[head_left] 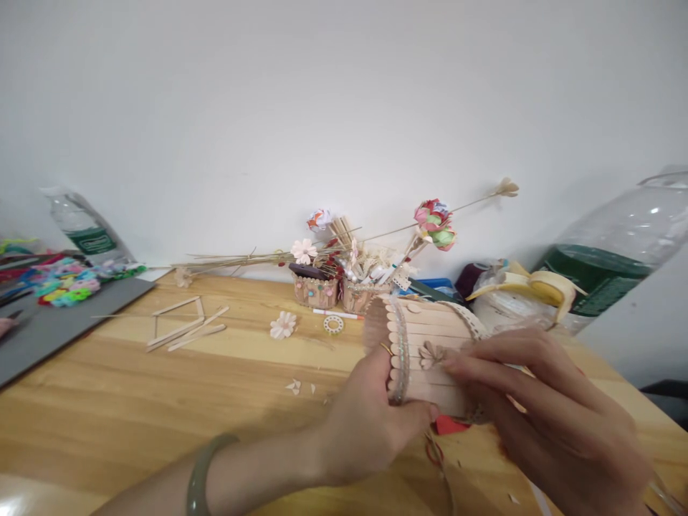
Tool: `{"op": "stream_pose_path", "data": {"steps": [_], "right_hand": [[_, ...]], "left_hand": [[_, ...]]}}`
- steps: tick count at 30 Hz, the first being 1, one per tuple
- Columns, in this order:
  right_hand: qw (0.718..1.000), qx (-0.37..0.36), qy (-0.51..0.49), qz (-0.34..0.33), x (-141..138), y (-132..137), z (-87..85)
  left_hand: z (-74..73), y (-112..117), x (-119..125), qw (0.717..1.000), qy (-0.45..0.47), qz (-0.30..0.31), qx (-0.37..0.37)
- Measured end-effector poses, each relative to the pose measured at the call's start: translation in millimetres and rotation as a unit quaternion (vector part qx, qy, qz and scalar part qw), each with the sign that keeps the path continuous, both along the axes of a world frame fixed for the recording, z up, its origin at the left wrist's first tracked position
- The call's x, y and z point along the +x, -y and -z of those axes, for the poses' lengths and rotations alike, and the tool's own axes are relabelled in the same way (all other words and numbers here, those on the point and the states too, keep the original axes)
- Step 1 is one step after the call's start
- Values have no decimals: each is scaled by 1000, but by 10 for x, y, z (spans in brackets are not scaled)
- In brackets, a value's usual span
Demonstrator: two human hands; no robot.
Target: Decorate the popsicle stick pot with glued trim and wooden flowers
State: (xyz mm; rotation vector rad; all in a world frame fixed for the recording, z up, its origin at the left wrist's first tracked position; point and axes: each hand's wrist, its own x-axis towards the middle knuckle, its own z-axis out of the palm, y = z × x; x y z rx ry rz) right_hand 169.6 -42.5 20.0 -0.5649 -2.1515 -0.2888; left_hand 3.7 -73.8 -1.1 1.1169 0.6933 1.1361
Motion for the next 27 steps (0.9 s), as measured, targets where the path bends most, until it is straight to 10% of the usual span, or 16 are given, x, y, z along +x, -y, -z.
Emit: {"op": "stream_pose_path", "data": {"steps": [27], "right_hand": [[998, -54, -25, -5, -25, 10, 2]], "left_hand": [[-24, 8, -15, 1000, 9, -3, 5]]}}
